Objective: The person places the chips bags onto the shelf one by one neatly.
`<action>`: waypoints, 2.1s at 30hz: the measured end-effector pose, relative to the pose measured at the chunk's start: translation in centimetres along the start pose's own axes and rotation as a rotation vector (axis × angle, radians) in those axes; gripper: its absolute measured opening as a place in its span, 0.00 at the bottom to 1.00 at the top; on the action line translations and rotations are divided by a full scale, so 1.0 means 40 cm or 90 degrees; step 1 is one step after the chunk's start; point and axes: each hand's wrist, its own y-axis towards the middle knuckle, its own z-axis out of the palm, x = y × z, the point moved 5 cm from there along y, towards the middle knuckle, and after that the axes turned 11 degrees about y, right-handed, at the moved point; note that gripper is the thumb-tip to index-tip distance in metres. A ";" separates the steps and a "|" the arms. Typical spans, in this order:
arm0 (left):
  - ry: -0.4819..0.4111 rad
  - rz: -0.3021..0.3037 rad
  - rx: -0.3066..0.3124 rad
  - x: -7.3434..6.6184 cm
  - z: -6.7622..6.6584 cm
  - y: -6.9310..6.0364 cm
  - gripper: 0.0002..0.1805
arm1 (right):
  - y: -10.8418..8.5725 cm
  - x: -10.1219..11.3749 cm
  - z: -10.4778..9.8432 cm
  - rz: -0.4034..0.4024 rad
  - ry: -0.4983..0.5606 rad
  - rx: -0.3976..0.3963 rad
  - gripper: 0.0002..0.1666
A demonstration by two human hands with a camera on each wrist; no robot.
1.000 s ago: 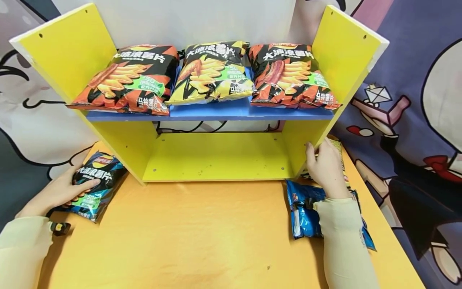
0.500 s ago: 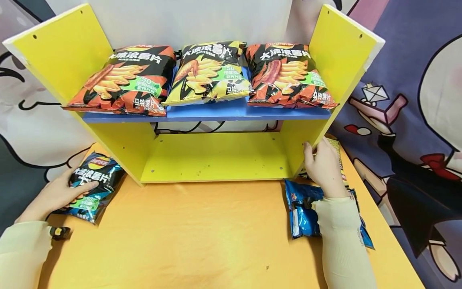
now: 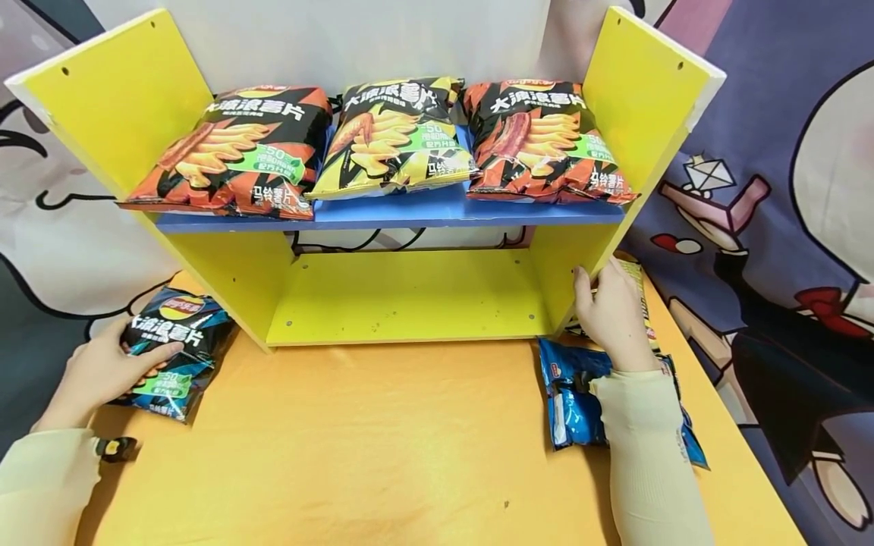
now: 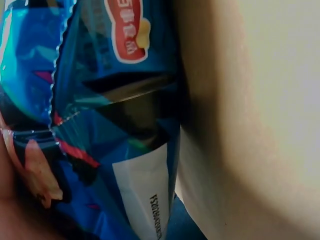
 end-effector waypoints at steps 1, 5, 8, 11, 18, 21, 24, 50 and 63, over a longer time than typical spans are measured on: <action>0.000 -0.004 -0.013 -0.003 -0.002 -0.004 0.57 | 0.000 0.000 -0.001 0.001 0.001 0.001 0.22; -0.009 -0.016 -0.059 -0.008 -0.007 -0.019 0.53 | -0.002 -0.001 -0.002 0.003 0.002 0.001 0.23; -0.016 -0.020 -0.085 -0.008 -0.008 -0.030 0.56 | -0.003 -0.001 -0.003 0.007 0.000 0.001 0.23; -0.027 -0.023 -0.109 -0.006 -0.009 -0.038 0.56 | -0.004 -0.002 -0.003 0.010 -0.003 0.001 0.23; -0.059 -0.052 -0.142 0.002 -0.015 -0.064 0.52 | -0.004 -0.001 -0.002 0.008 -0.003 0.001 0.23; -0.065 -0.064 -0.165 -0.003 -0.020 -0.082 0.52 | -0.004 -0.002 -0.002 0.009 -0.005 0.001 0.23; -0.060 -0.070 -0.198 -0.012 -0.028 -0.103 0.53 | -0.004 -0.002 -0.003 0.008 -0.006 -0.001 0.23; 0.049 -0.080 -0.305 -0.134 -0.136 -0.339 0.59 | 0.000 0.005 0.000 0.003 0.007 0.003 0.23; -0.072 0.077 -0.313 -0.266 -0.092 -0.380 0.56 | 0.002 0.005 -0.001 0.011 -0.003 0.010 0.24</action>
